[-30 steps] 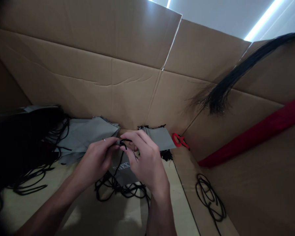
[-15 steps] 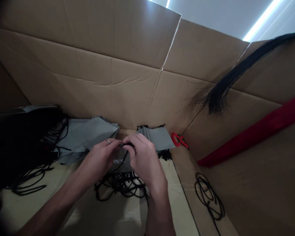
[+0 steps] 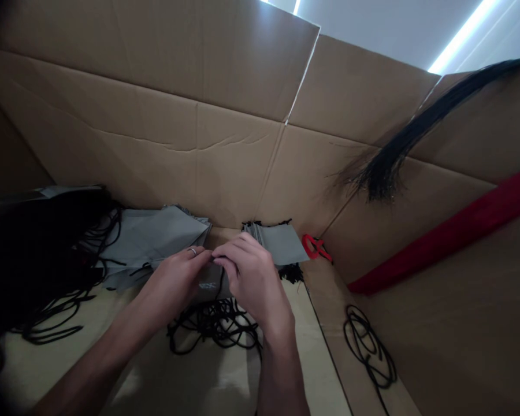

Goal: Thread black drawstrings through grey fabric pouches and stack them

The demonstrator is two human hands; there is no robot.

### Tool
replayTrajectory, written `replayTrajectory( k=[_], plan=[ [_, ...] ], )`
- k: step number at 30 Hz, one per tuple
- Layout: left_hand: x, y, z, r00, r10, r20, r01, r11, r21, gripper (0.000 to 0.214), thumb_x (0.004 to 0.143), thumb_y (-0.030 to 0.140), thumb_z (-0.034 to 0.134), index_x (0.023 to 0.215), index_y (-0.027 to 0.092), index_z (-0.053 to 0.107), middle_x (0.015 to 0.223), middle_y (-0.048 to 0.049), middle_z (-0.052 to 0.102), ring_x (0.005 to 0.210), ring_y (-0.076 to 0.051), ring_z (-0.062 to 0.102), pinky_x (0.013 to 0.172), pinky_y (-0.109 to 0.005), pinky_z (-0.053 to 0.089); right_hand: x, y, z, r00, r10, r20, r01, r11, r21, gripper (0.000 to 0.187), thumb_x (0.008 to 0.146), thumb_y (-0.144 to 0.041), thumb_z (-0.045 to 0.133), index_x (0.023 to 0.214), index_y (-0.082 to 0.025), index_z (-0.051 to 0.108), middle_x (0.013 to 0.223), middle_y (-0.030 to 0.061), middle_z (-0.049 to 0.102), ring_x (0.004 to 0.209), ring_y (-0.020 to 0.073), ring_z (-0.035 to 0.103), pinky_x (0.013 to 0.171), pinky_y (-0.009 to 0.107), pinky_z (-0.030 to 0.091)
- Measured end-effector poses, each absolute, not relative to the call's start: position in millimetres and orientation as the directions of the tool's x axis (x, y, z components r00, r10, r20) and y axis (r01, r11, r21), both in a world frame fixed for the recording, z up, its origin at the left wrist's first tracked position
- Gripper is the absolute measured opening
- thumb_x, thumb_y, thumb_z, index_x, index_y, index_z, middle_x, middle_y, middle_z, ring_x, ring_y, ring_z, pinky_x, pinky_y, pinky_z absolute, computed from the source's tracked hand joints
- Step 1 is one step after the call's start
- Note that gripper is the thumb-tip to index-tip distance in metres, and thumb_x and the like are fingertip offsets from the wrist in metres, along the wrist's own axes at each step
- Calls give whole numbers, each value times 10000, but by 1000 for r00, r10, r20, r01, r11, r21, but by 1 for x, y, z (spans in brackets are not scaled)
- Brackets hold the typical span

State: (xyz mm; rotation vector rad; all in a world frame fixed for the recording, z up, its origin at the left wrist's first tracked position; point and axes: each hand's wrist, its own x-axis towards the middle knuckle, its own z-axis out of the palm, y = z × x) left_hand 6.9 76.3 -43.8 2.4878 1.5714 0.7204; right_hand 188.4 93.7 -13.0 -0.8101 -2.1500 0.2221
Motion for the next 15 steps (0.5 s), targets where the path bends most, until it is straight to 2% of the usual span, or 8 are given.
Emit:
replayTrajectory(
  k=[3,10,15],
  plan=[
    [6,77,-45,376,871,317,814,-474,335,450,826,-135,491,1097,142,720,1022,-112,752,943,-283,725,801,-385,583,189,94,-14,-458,620,638,487,775,-403,229,988,-32,635,912,-228,726,919,28,779,900,200,687,824,336,561],
    [-2,78,-56,382,848,368,674,-528,516,284,989,-6,479,1079,157,694,1051,-101,722,964,-268,693,808,-380,524,190,93,-12,-402,639,656,537,745,-396,250,986,-19,577,873,-232,643,840,8,710,787,165,658,742,279,529],
    [-2,79,-54,365,849,381,637,-527,563,233,1044,47,466,1028,158,671,952,-78,713,865,-236,681,750,-351,476,189,93,-12,-368,632,681,544,741,-393,260,978,-16,547,855,-236,611,823,10,671,766,158,646,717,258,534]
  ],
)
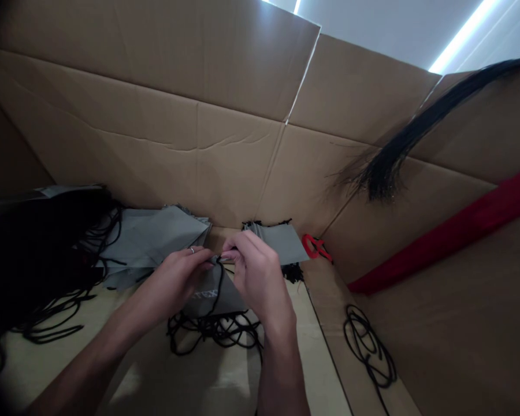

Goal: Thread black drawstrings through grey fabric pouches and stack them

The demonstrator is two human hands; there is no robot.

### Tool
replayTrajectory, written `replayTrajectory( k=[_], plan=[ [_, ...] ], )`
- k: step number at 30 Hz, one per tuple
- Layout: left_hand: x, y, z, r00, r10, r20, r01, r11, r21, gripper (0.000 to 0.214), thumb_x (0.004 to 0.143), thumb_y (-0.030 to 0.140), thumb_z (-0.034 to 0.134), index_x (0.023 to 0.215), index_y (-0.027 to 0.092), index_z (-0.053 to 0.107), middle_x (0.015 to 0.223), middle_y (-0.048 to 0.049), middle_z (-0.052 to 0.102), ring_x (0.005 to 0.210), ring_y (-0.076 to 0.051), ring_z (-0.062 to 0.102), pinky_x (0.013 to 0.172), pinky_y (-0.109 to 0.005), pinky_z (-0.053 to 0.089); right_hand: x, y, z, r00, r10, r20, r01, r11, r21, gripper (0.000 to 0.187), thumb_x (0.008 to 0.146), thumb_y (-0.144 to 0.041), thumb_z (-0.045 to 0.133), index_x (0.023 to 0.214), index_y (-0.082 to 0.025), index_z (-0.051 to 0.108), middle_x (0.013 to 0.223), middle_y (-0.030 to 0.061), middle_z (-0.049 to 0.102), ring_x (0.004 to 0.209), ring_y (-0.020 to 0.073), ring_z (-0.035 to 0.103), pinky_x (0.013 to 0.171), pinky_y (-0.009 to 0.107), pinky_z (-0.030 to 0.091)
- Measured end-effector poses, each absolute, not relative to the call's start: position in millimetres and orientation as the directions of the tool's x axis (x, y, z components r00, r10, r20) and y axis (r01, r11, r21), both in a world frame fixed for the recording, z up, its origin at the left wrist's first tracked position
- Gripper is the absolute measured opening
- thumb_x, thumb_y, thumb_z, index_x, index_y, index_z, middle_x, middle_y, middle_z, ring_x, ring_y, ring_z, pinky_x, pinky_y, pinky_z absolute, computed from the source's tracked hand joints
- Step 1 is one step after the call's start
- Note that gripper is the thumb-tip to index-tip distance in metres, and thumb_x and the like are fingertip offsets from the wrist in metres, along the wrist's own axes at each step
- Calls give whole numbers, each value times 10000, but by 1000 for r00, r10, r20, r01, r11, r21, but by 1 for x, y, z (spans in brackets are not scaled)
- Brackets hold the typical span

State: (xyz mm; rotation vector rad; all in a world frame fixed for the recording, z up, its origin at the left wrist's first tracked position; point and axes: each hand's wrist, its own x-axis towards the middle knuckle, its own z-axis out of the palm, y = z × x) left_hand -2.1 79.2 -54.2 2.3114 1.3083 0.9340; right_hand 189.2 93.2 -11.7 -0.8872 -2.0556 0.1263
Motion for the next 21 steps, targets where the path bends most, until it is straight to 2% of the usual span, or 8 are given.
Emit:
replayTrajectory(
  k=[5,10,14,16,18,21],
  plan=[
    [-1,81,-58,368,832,415,631,-551,546,224,1046,67,476,1004,171,670,924,-66,725,843,-225,692,734,-335,489,191,94,-14,-324,615,719,543,743,-391,282,981,-6,522,908,-236,666,871,21,751,796,164,707,723,260,564],
    [-4,79,-58,376,819,433,592,-572,568,245,1045,77,477,1146,180,675,1064,-95,753,962,-248,724,816,-368,558,195,95,-14,-288,613,735,529,742,-412,271,986,-30,573,893,-234,725,890,23,789,811,172,732,748,283,581],
    [-4,70,-46,373,793,483,428,-608,668,487,1039,52,477,1483,249,509,1121,-61,757,919,-174,743,833,-301,602,196,101,-18,-188,698,691,444,688,-574,196,985,-129,647,872,-235,768,846,26,783,758,181,712,704,300,562],
    [-3,66,-41,389,759,523,371,-648,665,578,1051,55,462,1580,287,434,1138,-52,758,943,-159,743,878,-296,611,193,106,-22,-163,754,636,347,647,-679,137,957,-180,686,858,-223,771,806,24,775,715,177,697,655,289,545],
    [-3,66,-40,412,704,579,362,-709,605,598,1054,46,447,1591,310,472,1136,-49,753,988,-163,728,907,-306,609,188,110,-25,-190,787,586,249,616,-747,117,935,-200,681,843,-207,753,788,26,769,704,173,696,635,276,541],
    [-3,68,-41,389,651,651,345,-759,552,556,1037,-4,426,1471,283,621,1080,-43,738,947,-147,708,872,-282,602,183,113,-26,-257,799,544,203,595,-778,119,926,-186,648,839,-200,729,817,35,771,755,172,709,675,270,554]
  ],
)
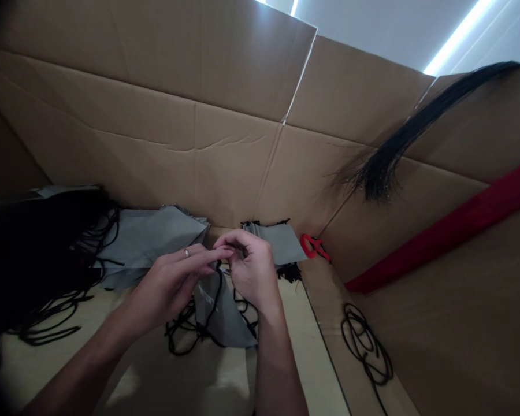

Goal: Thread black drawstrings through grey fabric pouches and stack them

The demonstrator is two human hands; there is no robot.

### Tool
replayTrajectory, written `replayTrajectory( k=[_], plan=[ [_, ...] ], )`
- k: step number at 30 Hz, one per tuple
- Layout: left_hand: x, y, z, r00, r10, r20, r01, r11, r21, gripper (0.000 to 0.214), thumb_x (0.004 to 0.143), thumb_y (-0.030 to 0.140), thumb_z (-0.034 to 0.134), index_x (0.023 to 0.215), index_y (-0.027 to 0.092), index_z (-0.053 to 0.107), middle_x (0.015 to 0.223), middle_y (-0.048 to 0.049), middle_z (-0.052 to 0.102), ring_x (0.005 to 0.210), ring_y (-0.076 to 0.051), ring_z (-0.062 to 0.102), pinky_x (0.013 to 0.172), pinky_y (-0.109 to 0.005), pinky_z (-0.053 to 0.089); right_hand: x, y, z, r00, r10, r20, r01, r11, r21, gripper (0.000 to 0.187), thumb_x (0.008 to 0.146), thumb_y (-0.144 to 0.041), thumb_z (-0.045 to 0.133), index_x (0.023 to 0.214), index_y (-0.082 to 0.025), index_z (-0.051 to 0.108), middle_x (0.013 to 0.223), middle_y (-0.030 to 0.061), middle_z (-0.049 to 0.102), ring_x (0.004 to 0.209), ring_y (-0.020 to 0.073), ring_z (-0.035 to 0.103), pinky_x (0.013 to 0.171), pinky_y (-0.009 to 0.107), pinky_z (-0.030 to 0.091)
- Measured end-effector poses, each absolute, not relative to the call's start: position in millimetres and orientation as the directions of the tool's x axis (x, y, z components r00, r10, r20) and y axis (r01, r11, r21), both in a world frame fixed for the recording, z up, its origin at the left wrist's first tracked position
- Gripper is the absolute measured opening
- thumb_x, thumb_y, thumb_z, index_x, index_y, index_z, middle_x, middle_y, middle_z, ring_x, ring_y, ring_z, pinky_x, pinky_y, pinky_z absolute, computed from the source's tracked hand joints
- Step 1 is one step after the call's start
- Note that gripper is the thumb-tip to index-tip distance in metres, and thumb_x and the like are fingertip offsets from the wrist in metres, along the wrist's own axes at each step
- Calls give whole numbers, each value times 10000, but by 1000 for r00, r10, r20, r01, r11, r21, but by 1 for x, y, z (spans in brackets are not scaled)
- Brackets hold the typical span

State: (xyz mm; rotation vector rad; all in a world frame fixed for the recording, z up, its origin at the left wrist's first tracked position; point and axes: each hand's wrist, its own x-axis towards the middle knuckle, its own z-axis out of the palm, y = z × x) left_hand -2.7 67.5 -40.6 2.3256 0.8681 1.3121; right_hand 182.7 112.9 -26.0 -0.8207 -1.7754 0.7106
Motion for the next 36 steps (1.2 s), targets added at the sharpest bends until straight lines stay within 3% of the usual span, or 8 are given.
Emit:
replayTrajectory(
  k=[6,10,16,26,29,33,36],
  plan=[
    [-1,72,-39,164,666,727,411,-717,564,231,1053,61,540,1105,181,730,1230,-107,662,1082,-178,682,913,-306,578,193,103,-20,-262,771,581,308,637,-707,123,1025,-235,659,1001,-230,779,944,42,798,875,184,747,791,305,590],
    [-4,74,-37,199,694,692,456,-691,561,206,1063,74,540,1054,182,715,1150,-88,742,1129,-215,662,966,-350,547,201,89,-13,-285,680,675,292,733,-615,218,1022,-172,683,1179,-291,776,1049,22,808,887,171,760,811,322,621],
    [-2,75,-43,246,677,694,419,-720,553,221,1016,9,543,1059,139,716,892,-44,780,779,-149,714,725,-242,544,195,86,-9,-286,530,799,328,837,-438,329,1003,-13,543,910,-249,752,841,-6,779,777,145,726,689,285,592],
    [1,79,-46,216,664,716,458,-717,526,220,1017,66,544,963,141,743,821,-44,781,703,-158,709,661,-238,496,192,90,-11,-272,525,807,389,827,-407,276,981,-1,587,878,-208,738,825,-6,763,765,125,716,694,249,558],
    [1,80,-46,161,719,676,480,-656,583,234,1007,97,554,882,150,745,774,-32,771,653,-150,670,639,-243,465,192,87,-7,-282,537,795,423,813,-399,205,1007,-48,633,1000,-208,762,909,12,781,830,136,727,763,262,583],
    [-1,82,-46,24,837,546,506,-482,716,240,997,173,560,846,150,745,706,-14,728,601,-142,579,599,-249,411,194,80,-4,-436,517,737,468,829,-305,244,996,-93,681,1188,-216,769,1180,84,748,1098,211,694,928,350,592],
    [-5,82,-44,-5,902,433,395,-396,829,278,995,274,563,803,150,722,695,-15,673,637,-147,543,602,-245,404,194,82,-8,-530,519,670,506,828,-241,329,990,-58,655,1221,-256,782,1313,103,685,1192,240,635,892,359,587]
  ],
)
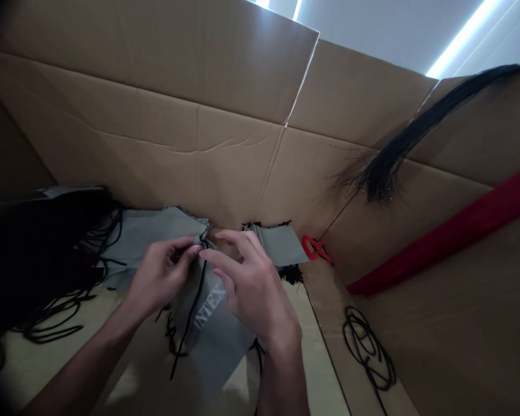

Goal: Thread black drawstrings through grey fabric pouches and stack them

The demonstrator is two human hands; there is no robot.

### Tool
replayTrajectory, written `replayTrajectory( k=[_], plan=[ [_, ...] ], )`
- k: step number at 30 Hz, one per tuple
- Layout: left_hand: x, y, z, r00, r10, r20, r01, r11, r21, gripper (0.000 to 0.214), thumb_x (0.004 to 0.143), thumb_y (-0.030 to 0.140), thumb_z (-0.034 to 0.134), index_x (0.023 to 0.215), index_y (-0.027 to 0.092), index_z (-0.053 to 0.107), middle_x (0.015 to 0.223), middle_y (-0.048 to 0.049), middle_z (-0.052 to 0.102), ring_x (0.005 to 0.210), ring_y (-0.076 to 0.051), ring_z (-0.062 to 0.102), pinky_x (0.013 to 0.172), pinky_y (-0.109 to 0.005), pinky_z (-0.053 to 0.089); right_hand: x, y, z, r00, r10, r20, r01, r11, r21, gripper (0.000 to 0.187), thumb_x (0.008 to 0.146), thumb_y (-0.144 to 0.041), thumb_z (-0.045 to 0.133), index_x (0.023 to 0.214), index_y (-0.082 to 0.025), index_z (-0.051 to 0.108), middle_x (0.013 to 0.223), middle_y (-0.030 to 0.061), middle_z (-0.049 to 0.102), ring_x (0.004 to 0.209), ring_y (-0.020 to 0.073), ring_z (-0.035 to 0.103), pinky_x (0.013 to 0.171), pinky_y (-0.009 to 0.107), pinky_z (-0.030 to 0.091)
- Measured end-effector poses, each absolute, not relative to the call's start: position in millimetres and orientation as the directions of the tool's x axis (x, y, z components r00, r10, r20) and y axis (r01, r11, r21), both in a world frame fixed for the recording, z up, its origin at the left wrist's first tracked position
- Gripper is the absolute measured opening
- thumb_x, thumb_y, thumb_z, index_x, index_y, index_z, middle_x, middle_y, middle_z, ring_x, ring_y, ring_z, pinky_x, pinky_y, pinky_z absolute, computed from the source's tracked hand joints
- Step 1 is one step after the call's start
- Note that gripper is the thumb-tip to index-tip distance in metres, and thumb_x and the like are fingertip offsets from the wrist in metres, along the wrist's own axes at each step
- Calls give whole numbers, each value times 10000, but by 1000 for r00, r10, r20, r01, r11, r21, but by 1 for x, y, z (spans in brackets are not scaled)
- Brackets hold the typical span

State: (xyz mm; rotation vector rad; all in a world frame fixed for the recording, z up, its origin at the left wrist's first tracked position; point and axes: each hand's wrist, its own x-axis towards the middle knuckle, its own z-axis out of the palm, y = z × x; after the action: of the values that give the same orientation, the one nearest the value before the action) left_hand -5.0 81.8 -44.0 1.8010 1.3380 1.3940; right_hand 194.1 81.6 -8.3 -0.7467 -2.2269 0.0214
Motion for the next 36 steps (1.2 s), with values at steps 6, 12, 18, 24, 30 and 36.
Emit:
replayTrajectory(
  k=[6,12,18,24,30,36],
  plan=[
    [-8,82,-38,255,955,152,-43,-146,988,398,951,510,639,728,181,613,572,64,399,464,-90,324,439,-214,277,185,95,-15,-474,437,764,435,871,-229,245,993,-26,634,970,-226,773,1144,85,689,1074,219,615,834,353,551],
    [-4,87,-46,120,967,223,325,-251,912,383,978,433,521,738,169,661,582,39,434,514,-118,385,499,-236,315,189,95,-12,-476,510,716,276,860,-429,190,1055,-107,536,938,-236,612,1168,78,711,1263,248,563,1106,466,478],
    [-10,99,-57,-129,940,316,620,-172,765,308,957,219,544,702,163,708,634,-54,639,624,-190,548,621,-302,323,196,83,-8,-304,628,717,-174,703,-689,256,1134,-370,499,938,-250,611,818,26,661,981,244,679,935,446,570],
    [-8,103,-61,-199,908,368,729,-114,675,268,935,114,548,786,154,766,757,-155,759,682,-253,656,665,-348,334,208,72,2,-13,652,758,-311,718,-623,306,1128,-348,516,856,-249,615,618,-64,402,503,129,348,534,274,374],
    [0,83,-48,-38,926,375,619,-273,737,284,1005,255,562,820,166,757,720,-47,738,636,-180,613,612,-275,397,204,73,0,-165,666,728,518,687,-511,267,1098,-263,576,907,-224,759,761,2,646,703,158,563,663,306,435],
    [-1,70,-40,53,931,360,396,-351,849,317,1015,345,570,925,151,804,794,-47,772,674,-176,635,610,-262,461,193,78,-1,-325,614,720,621,712,-327,227,1095,-227,557,992,-200,756,847,51,696,795,199,605,743,360,473]
  ],
)
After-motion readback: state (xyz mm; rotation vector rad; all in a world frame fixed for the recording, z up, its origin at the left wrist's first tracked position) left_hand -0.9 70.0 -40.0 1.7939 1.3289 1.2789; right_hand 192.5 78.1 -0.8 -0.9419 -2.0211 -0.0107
